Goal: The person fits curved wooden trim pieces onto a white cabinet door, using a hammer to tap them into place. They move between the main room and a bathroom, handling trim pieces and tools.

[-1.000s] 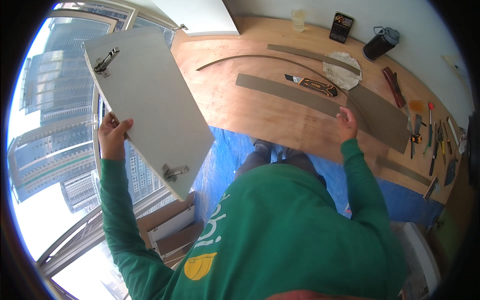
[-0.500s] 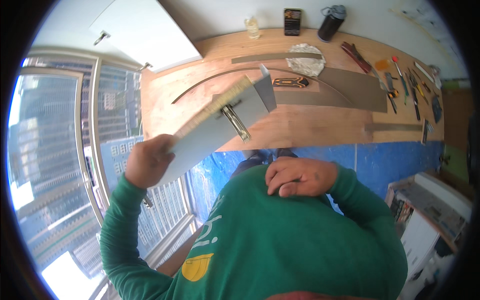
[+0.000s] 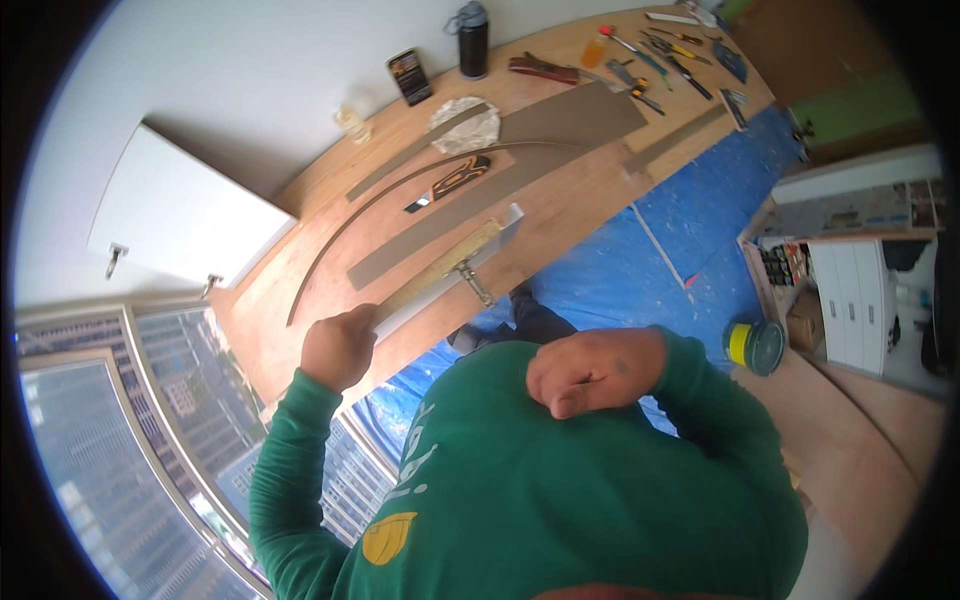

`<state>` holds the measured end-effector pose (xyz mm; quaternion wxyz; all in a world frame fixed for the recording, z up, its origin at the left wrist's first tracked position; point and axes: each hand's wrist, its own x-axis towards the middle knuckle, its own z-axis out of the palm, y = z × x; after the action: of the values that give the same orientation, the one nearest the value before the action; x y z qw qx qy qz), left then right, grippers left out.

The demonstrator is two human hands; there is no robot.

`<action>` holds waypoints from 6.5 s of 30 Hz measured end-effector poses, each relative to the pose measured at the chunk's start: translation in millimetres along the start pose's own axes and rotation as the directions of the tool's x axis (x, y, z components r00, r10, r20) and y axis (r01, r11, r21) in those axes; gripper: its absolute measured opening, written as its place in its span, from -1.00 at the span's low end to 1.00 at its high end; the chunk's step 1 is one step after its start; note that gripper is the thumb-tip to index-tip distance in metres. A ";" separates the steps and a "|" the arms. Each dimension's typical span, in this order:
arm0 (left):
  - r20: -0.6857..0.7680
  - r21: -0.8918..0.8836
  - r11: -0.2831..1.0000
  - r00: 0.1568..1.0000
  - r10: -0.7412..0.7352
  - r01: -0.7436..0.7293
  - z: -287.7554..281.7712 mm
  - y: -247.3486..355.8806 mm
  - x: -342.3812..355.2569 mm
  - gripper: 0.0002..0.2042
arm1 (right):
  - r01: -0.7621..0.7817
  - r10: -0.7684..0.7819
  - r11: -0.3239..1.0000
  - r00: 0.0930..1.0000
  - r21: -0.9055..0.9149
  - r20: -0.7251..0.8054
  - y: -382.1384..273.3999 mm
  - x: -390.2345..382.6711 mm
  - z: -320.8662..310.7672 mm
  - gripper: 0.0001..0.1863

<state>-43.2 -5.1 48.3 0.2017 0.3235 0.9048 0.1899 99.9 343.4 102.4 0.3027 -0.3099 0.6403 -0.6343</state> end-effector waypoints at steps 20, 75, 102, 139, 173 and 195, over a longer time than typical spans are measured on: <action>-0.123 0.030 0.943 0.938 -0.324 0.330 38.0 38.3 17.2 -0.71 | 0.157 0.652 0.745 -0.382 0.649 -0.656 380.1 -316.2 -337.7 -0.70; -0.650 -0.003 0.957 0.726 -0.223 0.291 84.3 36.2 -17.3 -0.67 | -0.215 0.141 0.974 0.817 -0.069 -0.559 28.2 20.6 -123.8 -0.51; -0.549 -0.836 0.419 0.554 -0.626 -0.355 77.0 45.1 -15.0 -0.44 | 0.007 -0.123 0.820 0.979 -0.572 -0.165 77.3 59.4 -93.0 -0.44; -0.543 -0.775 0.467 0.070 -0.837 -0.425 -72.2 68.6 -183.9 -0.59 | 0.018 -0.132 0.916 0.957 -0.401 -0.259 96.9 49.7 -96.5 -0.71; -0.569 -0.694 -0.295 0.752 -0.333 -0.656 4.1 62.4 -139.2 -0.37 | 0.087 -0.143 0.987 0.868 -0.139 -0.475 115.1 51.0 -101.6 -0.84; -0.261 -0.865 -0.012 0.469 -0.844 -0.502 88.8 51.6 -141.3 -0.51 | -0.030 -0.360 0.542 0.895 -0.840 -0.264 103.9 71.6 -92.6 -0.73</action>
<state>126.6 -42.6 31.7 -0.0826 -0.2204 0.4804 0.8449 -18.5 345.7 0.1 -0.0815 -0.3361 0.8766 -0.3345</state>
